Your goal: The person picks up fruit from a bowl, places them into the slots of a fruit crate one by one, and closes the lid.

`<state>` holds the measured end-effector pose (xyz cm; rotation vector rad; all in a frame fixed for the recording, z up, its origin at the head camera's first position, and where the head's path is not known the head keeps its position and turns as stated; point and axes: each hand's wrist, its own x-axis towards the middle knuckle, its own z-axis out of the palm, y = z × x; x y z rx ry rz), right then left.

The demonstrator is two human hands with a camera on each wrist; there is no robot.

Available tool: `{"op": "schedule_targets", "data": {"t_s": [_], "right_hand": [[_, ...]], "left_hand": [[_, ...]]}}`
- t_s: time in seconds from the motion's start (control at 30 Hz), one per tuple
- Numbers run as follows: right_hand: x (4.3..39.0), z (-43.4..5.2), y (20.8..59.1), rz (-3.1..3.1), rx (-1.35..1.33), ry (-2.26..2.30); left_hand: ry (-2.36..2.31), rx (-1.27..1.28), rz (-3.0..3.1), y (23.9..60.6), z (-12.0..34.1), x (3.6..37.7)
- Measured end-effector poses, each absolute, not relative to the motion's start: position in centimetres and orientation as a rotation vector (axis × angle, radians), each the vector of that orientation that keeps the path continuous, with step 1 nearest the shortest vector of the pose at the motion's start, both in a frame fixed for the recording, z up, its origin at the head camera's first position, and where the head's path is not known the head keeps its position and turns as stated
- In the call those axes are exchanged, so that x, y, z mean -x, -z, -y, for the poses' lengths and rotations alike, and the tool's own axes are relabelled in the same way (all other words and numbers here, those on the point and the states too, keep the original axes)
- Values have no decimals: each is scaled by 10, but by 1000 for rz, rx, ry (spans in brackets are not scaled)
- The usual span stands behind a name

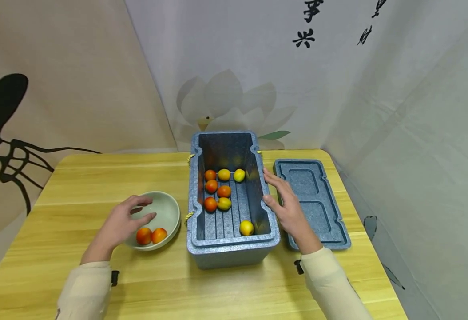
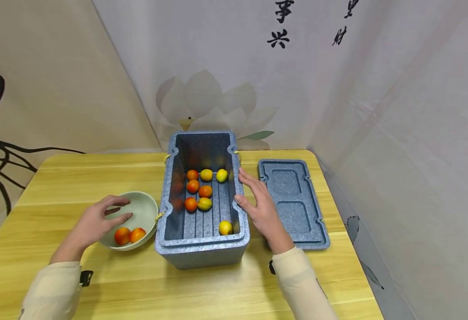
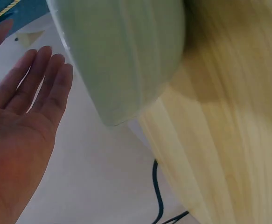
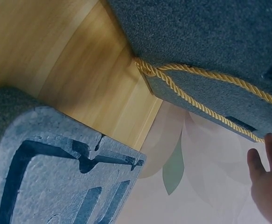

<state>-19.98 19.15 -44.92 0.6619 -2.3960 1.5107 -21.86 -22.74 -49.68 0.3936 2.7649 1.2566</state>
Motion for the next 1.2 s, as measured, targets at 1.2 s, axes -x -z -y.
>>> {"op": "schedule_targets", "data": {"t_s": [1.2], "right_hand": [[200, -193, 451, 2384, -665, -1521]], "left_hand": [[-1064, -655, -2682, 536, 207, 214]]}}
